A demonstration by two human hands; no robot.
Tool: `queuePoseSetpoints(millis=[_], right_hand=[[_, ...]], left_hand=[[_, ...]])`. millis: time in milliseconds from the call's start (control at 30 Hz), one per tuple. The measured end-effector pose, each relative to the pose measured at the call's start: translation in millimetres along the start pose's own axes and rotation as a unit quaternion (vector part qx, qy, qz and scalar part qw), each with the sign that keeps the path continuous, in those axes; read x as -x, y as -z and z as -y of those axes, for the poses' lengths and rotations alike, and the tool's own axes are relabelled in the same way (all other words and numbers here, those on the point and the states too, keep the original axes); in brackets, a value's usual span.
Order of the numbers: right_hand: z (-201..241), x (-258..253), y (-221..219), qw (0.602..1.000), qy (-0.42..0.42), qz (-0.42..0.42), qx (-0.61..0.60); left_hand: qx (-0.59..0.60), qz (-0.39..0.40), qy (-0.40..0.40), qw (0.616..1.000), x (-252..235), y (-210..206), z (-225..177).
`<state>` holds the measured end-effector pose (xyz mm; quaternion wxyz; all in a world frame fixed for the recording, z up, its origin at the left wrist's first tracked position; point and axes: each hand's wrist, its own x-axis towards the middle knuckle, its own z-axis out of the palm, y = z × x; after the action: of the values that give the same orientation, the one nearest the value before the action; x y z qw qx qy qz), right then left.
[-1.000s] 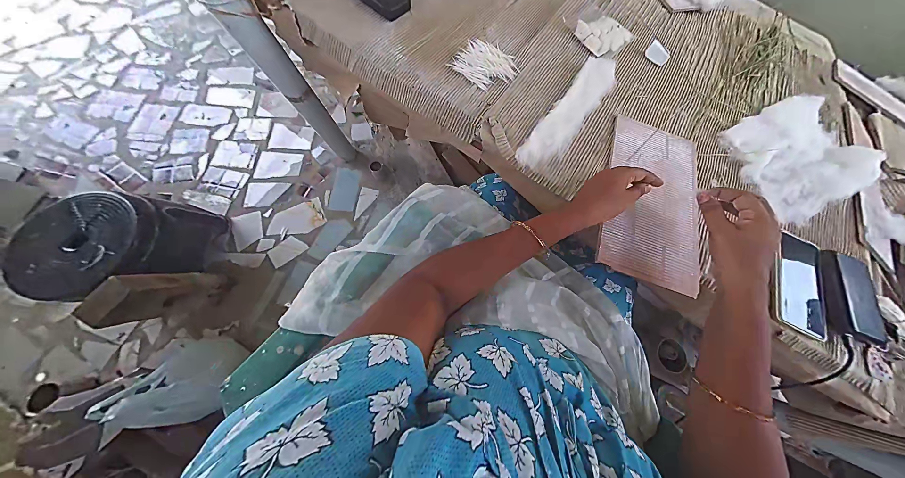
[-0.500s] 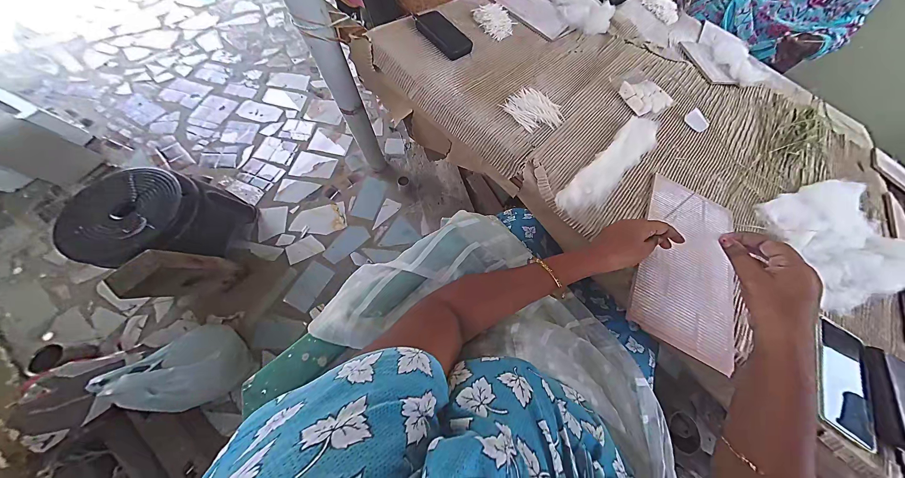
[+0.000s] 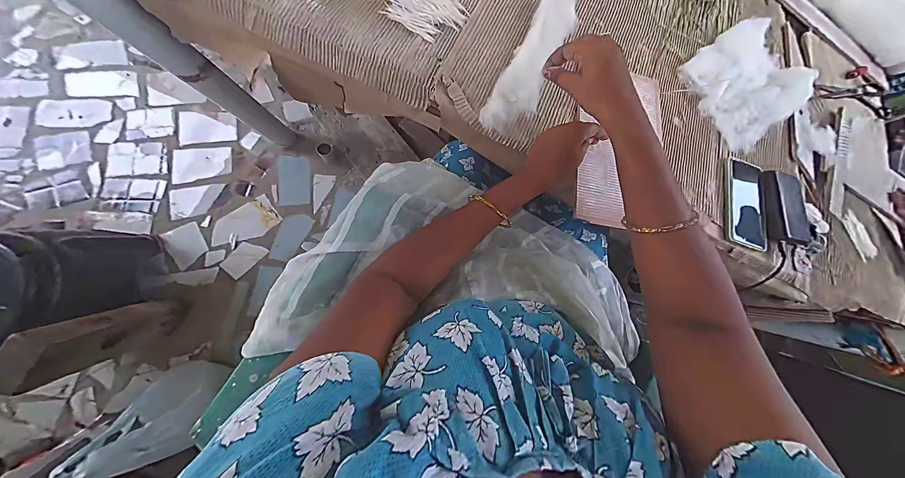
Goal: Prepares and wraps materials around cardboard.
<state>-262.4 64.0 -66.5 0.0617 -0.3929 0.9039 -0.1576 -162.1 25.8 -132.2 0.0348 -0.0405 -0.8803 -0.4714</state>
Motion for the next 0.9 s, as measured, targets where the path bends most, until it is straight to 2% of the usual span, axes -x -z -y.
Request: queuePoseSetpoints(millis=[133,267,467,567,700,800,900], right_hand=[[-1.4,-2.7,2.7,0.999,-0.023,-0.006,-0.033],[-15.8,16.4,20.6,0.991,-0.032,-0.065,-0.11],[-62.5,75.9,55.3,0.939,-0.055,-0.151,-0.304],[-85.3,116.1,57.7,0.946,-0.099,-0.159,-0.265],[-113.7,151.0,29.6,0.967,-0.208,-0.077,-0.128],[-122.6,163.8,8.6,0.968,-0.215,-0.075,-0.102],[-123.0,169.2,-1.2,0.971,-0.194,-0.105,-0.095]], left_hand=[[-0.011,-0.016,-0.002,1.0,-3.1,-7.5,6.4],[-0.012,-0.031,-0.023,0.999,-6.9,-15.6,16.6],[0.014,-0.074,-0.043,0.996,-5.3,-17.7,21.6],[0.059,-0.082,-0.011,0.995,-5.6,-14.2,20.1],[0.079,-0.09,0.011,0.993,-7.8,-14.7,19.1],[0.044,-0.086,-0.004,0.995,-8.9,-16.6,13.9],[-0.031,-0.087,-0.067,0.993,-11.0,-22.4,9.3]])
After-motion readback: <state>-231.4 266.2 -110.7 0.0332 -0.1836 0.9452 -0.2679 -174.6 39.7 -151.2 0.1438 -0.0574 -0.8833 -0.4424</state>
